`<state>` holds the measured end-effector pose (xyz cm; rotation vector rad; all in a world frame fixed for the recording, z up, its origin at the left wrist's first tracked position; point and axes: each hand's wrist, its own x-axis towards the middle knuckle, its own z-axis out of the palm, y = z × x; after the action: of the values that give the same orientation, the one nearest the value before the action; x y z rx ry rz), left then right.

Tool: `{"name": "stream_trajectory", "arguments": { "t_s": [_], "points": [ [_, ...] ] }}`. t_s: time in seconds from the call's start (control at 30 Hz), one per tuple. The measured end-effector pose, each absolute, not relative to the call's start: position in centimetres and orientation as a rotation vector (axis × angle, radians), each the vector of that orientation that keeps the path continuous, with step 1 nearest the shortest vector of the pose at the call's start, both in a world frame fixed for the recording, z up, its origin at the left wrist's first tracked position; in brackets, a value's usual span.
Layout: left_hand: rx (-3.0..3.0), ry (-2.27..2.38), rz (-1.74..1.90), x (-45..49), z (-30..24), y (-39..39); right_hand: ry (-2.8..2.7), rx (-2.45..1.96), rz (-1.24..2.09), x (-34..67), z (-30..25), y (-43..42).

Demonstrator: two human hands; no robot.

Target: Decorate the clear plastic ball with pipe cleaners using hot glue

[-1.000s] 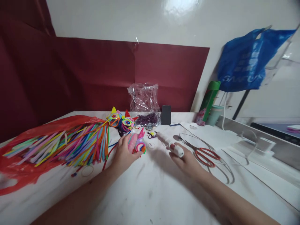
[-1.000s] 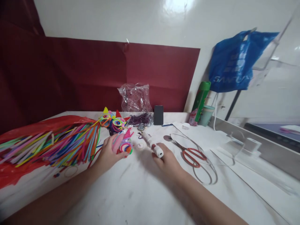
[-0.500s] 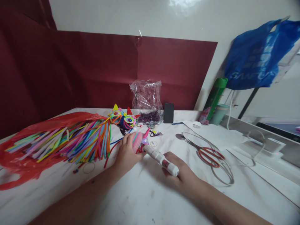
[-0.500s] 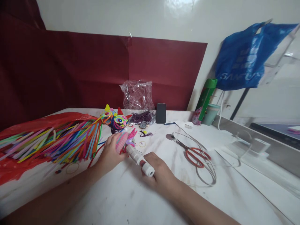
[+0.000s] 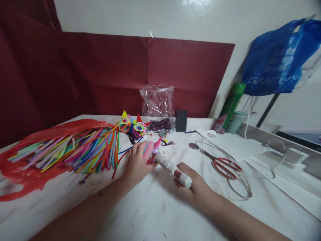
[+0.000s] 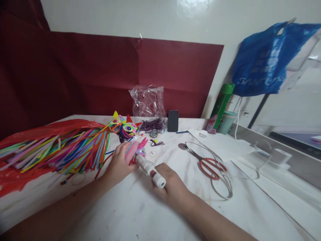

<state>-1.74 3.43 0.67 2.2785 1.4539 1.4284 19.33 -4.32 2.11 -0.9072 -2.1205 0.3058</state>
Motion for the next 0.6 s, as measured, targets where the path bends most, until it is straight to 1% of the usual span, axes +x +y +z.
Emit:
{"name": "stream_trajectory", "arguments": {
  "t_s": [0.6],
  "points": [
    [2.32,1.476,1.444,-1.92,0.16,3.67,-2.12,-0.878,0.251,19.31,1.79,-4.08]
  ]
}}
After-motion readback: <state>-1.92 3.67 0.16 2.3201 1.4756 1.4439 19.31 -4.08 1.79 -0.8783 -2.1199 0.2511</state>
